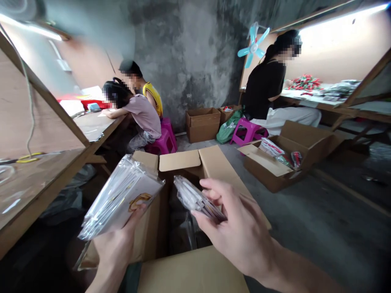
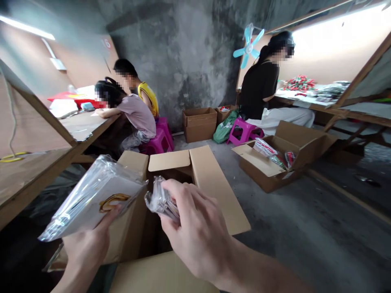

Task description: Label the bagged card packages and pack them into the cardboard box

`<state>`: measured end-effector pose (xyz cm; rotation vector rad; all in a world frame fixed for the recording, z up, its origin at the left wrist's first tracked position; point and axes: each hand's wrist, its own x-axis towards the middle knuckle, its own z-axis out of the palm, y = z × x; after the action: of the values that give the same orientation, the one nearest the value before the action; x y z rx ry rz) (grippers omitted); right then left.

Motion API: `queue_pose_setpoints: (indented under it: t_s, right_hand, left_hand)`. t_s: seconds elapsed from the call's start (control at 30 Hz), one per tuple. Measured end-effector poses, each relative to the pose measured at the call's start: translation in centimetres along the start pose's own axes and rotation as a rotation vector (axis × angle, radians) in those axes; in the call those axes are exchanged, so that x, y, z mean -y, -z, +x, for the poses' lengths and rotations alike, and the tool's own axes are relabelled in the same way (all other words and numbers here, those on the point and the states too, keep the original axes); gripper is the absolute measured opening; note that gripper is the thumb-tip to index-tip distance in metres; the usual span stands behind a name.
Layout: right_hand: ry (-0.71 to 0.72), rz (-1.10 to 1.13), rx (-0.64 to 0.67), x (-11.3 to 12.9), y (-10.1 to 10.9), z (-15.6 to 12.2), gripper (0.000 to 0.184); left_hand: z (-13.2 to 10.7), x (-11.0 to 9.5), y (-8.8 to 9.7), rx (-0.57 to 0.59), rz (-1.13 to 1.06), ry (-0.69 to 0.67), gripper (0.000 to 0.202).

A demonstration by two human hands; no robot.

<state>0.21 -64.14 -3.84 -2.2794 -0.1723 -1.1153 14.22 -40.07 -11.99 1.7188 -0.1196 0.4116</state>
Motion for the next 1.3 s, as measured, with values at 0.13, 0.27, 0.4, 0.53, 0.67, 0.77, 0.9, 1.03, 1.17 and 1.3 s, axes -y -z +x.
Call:
queue_pose_setpoints:
  t_s: [0.13,0.27,0.4,0.53,0.67,0.77,0.9,1.03,1.17,1.3]
  right_hand:
    - [-0.167,0.034,-0.076,1.1,-0.8,0.4,0.053]
    - [-0.310,0.207,-0.014,2.0,-1.6,0.8,0.056]
    - [-0.364,0.370,0.077,2.1,-2.2,1.1,0.042]
    - [-0.468,0.497,0.152,1.9,-2.6,0.8,0.038]
    - [-0.576,0.702,0.177,2.0,-2.9,0.3,0.036]
    - [-0.609,0.792,0.131,2.3,-2.8,0.2,0.032]
    - [-0.646,0.970,0.079,2.6,-2.7,0.2,0.036]
    - [-0.607,1.088,-0.032,2.8,-3.1,-0.1,0.039]
    - [-0.565,1.160,-0.118,3.0,-3.6,-0.4,0.039]
    - [-0.540,1.227,-0.193,3.1,-4.2,-0.8,0.039]
  left_hand:
    - [-1.2,-0.9,-0.4,-0.019,0.169,-0.018,0.046]
    - [-3.2,-0.8,-1.4,0.139,0.197,-0.139,0.029]
    - [-4.6,-0.9,-2.3,0.179,0.203,-0.209,0.022]
    - [-4.7,-1.6,-2.3,0.179,0.211,-0.211,0.023]
    - [-4.1,-2.6,-1.9,0.263,0.225,-0.253,0.028]
    - [-3.7,-2.9,-1.5,0.278,0.265,-0.242,0.034]
    - [-3.2,-2.2,-0.9,0.220,0.262,-0.110,0.040]
    - [-2.8,-2.0,-0.1,0.138,0.242,-0.025,0.040]
    - [-2.9,-3.2,0.3,0.078,0.212,0.043,0.030]
    - [-2.9,-4.2,0.6,0.051,0.171,0.076,0.030]
